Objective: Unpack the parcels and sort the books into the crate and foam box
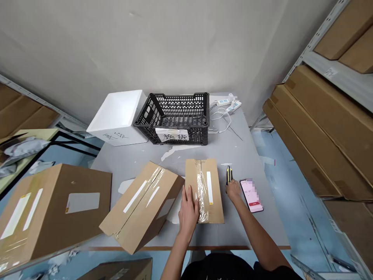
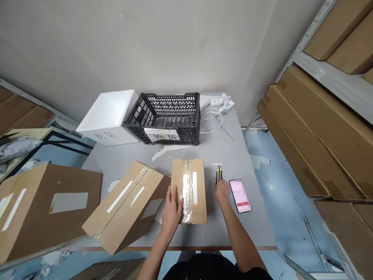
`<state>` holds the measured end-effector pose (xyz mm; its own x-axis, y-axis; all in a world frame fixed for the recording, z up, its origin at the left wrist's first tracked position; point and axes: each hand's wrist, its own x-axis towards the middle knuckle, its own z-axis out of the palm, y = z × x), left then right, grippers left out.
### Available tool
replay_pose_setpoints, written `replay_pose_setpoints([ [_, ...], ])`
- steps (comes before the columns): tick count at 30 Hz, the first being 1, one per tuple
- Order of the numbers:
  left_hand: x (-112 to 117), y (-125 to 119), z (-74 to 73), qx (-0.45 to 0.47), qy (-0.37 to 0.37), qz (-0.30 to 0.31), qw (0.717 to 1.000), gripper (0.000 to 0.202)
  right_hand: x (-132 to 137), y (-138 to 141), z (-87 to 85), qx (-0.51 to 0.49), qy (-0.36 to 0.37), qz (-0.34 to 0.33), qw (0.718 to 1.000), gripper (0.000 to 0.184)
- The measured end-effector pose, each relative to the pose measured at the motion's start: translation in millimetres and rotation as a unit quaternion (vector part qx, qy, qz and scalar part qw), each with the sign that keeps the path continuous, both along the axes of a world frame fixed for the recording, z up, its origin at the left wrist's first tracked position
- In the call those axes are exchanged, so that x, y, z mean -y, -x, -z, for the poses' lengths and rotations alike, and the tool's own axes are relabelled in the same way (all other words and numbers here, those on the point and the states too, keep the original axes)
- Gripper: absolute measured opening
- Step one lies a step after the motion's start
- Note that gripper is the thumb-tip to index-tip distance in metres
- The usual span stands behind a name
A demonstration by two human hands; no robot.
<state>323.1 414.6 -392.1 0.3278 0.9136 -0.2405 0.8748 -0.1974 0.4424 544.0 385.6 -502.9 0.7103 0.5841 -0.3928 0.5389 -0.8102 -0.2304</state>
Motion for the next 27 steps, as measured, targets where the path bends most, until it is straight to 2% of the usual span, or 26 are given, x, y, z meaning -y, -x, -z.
replay_pose_setpoints([
  [4,1,-1,-3.7,-0.01,0.013,-0.005,1.0,0.056,-5,3,-2.5,-0.068,-0.011,0.057,0.996,0.028],
  [7,-2,1,-5.1,0.0,0.005,-0.001,1.0,0.054,0,-1,-20.9,-0.121,-0.057,0.068,0.989,0.024],
  [9,-4,4,-4.8,0.007,0.0,0.001,1.0,0.053,9,-6,-44.8,-0.147,-0.092,0.068,0.982,0.026],
  [13,-6,5,-0.4,0.008,-0.01,0.008,1.0,0.054,26,-9,-111.3,-0.198,-0.23,0.022,0.953,0.032],
  [15,-4,4,2.9,0.009,-0.012,0.013,1.0,0.055,24,-1,-140.2,-0.181,-0.253,-0.033,0.95,0.031],
  [17,-1,2,6.0,0.016,-0.009,0.02,1.0,0.054,16,11,-157.5,-0.138,-0.243,-0.073,0.957,0.03],
  [19,2,0,8.4,0.028,-0.007,0.025,0.999,0.053,4,26,-163.1,-0.08,-0.219,-0.096,0.968,0.032],
  [23,2,-2,11.8,0.061,-0.013,0.023,0.998,0.054,-11,52,-159.8,0.032,-0.13,-0.12,0.984,0.038],
  [27,3,-4,16.3,0.088,-0.026,0.03,0.995,0.054,-13,65,-162.6,0.049,-0.122,-0.139,0.982,0.042],
])
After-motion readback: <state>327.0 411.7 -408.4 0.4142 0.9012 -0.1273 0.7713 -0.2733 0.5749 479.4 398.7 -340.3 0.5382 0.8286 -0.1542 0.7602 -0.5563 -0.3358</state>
